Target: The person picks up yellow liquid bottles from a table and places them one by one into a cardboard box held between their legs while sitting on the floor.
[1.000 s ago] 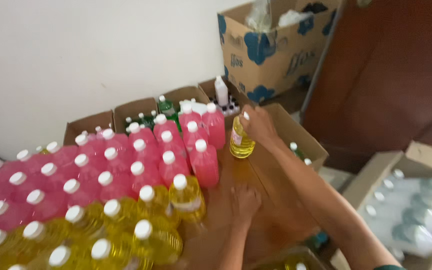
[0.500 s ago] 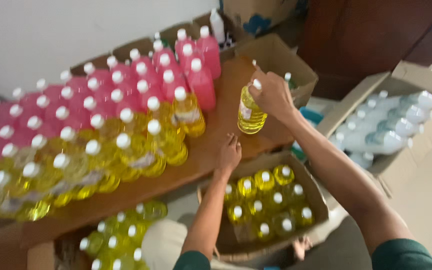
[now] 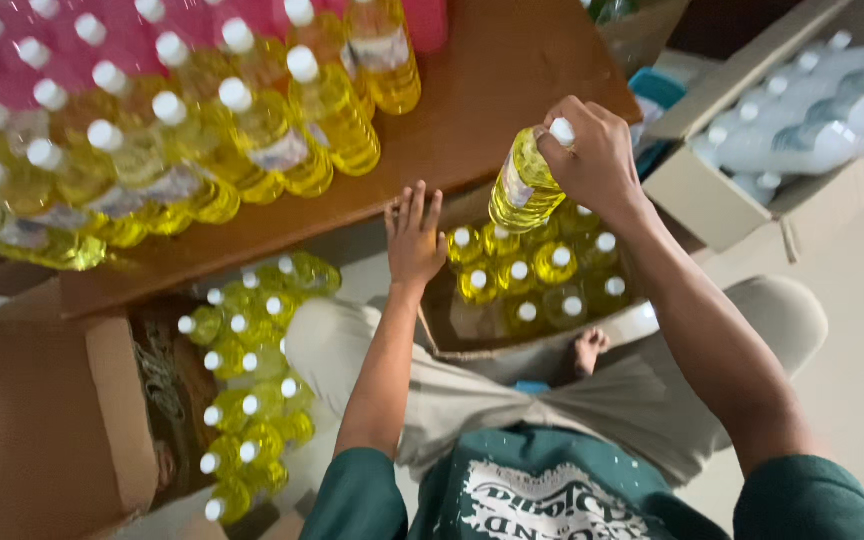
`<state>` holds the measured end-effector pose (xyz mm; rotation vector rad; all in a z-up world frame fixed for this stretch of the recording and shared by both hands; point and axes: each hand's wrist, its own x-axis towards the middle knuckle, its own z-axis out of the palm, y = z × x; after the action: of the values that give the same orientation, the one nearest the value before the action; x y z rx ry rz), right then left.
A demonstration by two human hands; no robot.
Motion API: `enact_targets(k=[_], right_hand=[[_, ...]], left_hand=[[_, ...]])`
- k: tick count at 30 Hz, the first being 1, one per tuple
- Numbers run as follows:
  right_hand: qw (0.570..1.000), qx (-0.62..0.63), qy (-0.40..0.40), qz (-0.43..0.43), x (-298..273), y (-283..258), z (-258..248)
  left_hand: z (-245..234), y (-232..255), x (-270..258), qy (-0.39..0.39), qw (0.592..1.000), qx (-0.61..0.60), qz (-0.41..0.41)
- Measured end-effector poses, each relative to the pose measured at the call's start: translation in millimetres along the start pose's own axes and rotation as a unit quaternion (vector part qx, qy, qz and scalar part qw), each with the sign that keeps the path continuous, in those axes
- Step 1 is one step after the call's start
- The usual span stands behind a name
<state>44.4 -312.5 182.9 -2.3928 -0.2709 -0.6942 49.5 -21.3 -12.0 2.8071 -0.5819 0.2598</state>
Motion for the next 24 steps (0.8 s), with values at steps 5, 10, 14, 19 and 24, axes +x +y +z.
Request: enact_targets(k=[5,10,14,19,24], right_hand=[[0.997,-0.016,-0.072,-0.031,-40.8,-23.7,4.6],[0.994,0.036,-0.095,-0.026,-74.6,-31.5,20.8],[0.991,0.039,-0.127,-0.026,-99.1,-25.2,44.6],[0.984,0.078,-0.161,-0.026,-126.3,-34.6,59.8],[0.974,0.085,-0.207,0.021,-146.9,-41.0,66.5]], left_hand=[[6.9,9.7,-48.8,-0.01,0.996,-0.01,-0.089],[32.3,22.9,-90.6,-0.024,0.983,-0.053,-0.175],[35.2,27.2,-109.2,-0.03,0.952,-0.142,-0.269],[35.9,25.1,-121.8,-0.059,0.92,-0.217,-0.32],[19.3,33.8,-116.8,-0.109,0.901,-0.232,-0.35]])
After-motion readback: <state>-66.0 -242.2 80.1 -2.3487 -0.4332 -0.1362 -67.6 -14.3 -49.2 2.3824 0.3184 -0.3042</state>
